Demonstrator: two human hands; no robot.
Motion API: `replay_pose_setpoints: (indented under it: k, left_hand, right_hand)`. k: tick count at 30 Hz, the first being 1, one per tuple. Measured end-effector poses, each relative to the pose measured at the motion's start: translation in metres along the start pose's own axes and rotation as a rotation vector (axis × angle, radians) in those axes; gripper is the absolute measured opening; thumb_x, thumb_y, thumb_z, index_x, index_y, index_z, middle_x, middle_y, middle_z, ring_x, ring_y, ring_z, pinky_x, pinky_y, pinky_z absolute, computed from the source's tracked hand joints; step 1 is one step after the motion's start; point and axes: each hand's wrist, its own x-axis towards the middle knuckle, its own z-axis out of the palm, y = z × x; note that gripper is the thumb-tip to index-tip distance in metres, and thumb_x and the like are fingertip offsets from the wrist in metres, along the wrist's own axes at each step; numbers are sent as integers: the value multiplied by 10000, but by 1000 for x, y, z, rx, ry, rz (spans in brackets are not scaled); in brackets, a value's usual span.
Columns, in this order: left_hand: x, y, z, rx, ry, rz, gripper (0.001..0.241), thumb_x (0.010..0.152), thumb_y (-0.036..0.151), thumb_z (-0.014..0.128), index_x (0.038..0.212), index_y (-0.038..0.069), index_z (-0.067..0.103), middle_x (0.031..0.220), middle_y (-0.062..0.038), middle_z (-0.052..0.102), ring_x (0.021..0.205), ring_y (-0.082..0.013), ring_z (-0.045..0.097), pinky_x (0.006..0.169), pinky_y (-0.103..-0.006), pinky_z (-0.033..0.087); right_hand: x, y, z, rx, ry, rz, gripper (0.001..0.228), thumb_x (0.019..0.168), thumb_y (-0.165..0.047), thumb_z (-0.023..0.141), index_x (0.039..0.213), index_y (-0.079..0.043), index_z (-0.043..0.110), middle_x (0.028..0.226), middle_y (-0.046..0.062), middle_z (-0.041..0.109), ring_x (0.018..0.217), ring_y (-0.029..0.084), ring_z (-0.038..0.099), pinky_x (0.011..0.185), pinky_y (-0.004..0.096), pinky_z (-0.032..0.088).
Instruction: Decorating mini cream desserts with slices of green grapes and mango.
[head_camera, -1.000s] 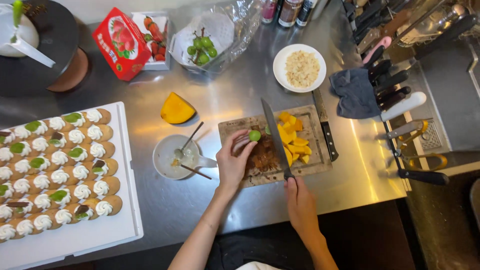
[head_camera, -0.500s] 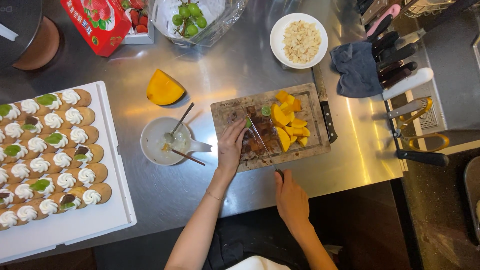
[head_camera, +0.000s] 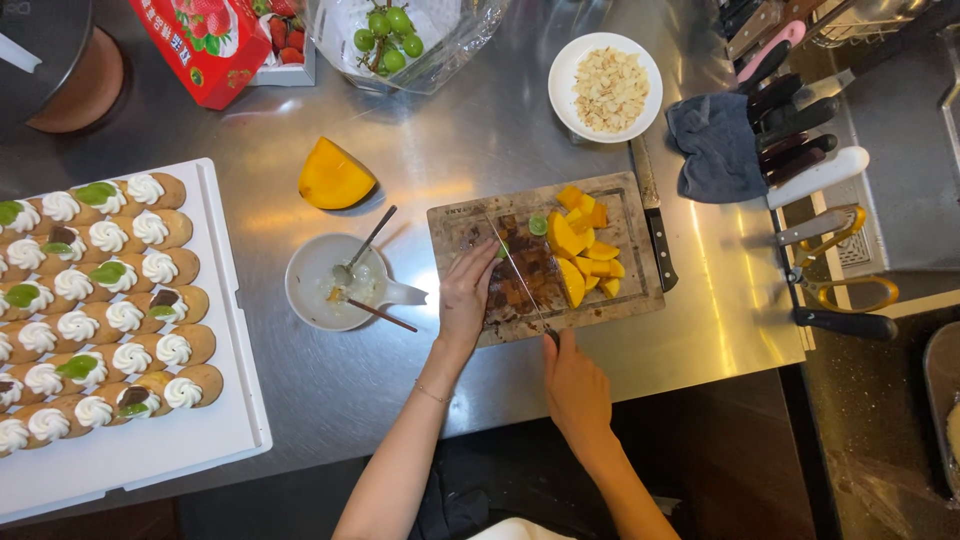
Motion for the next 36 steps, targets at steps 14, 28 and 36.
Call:
replay_pose_setpoints:
  k: [14,28,36]
  left_hand:
    - [1,-1,0,-47,39,10,267,888,-36,727,1154,-15,733,1193,-165,737,1099,-323,714,971,-383,567]
    - [8,2,-2,-44,93,45,258,916,4,737,1168,-9,686,1169,-165,716,1094,-344,689,949,-409,555]
    - [77,0,6,102,230,-203,227,927,61,708,1136,-14,665,1033,-162,689,984,-316,613,888,-413,511]
  right_hand:
    - [35,-21,7,12,1,-31,430,1084,-447,373,1034,-46,518,777,255,695,746,486,675,663,595,522]
    - [11,13,24,-17,17,0,414,1054,-457,421,1072,-58,530,789,257,705,741,493,675,664,611,523]
    - [-31,57,-2,43,340,-143,357,949,-450,561,1097,-126,585,878,182,711,736,434,689,602,531,537]
